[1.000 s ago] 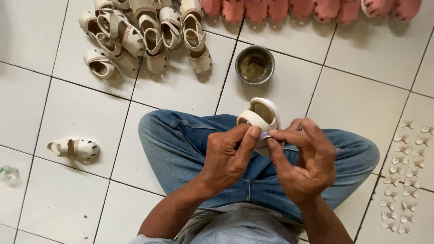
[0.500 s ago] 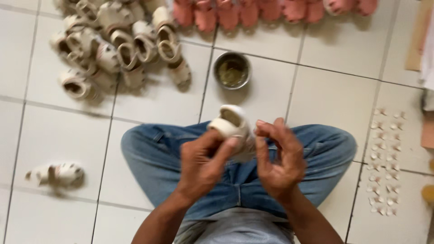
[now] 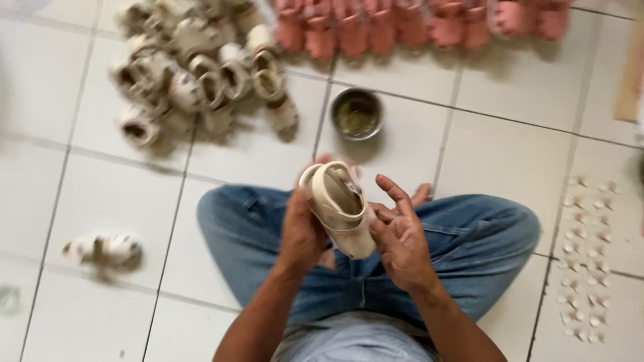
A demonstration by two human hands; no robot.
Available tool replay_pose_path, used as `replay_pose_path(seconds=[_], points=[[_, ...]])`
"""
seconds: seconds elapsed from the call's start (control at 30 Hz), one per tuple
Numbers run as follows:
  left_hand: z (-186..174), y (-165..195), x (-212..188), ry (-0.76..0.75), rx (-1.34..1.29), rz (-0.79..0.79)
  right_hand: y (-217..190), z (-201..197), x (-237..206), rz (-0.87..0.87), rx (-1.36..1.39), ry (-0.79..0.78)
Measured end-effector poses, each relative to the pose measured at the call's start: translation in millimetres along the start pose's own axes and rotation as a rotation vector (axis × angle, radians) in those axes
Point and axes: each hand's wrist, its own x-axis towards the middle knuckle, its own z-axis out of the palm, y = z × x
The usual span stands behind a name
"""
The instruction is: The person sits on the tiled floor applying glue with a small stick to baby shoes, pressing and fitting the strap and sole parts together by hand, then sets the finished pairs aside in rows with other completed shoes.
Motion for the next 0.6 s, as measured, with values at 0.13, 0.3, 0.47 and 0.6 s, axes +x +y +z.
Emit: replay_pose_path(seconds=[0.13,0.3,0.47,0.6], points=[[-15.5,-20.6,-5.1,-0.004,0.246,0.151,-5.4,22.4,6.2,-0.24,-0.507,0.009],[-26.4,-37.6,-4.6,0.064,0.447,0.157,1.3,36.0,12.7,-0.122,-0.619,0.155],[-57.0,-37.9,9.4,0.269,-0.165,-0.311,-4.6,-9.5,69.3,-0.338,-1.23,0.074],[-79.2,-28.6,11.2,0.118,-0.322,-0.219,12.0,-62.9,159.2,-0.422,-1.802,0.009]])
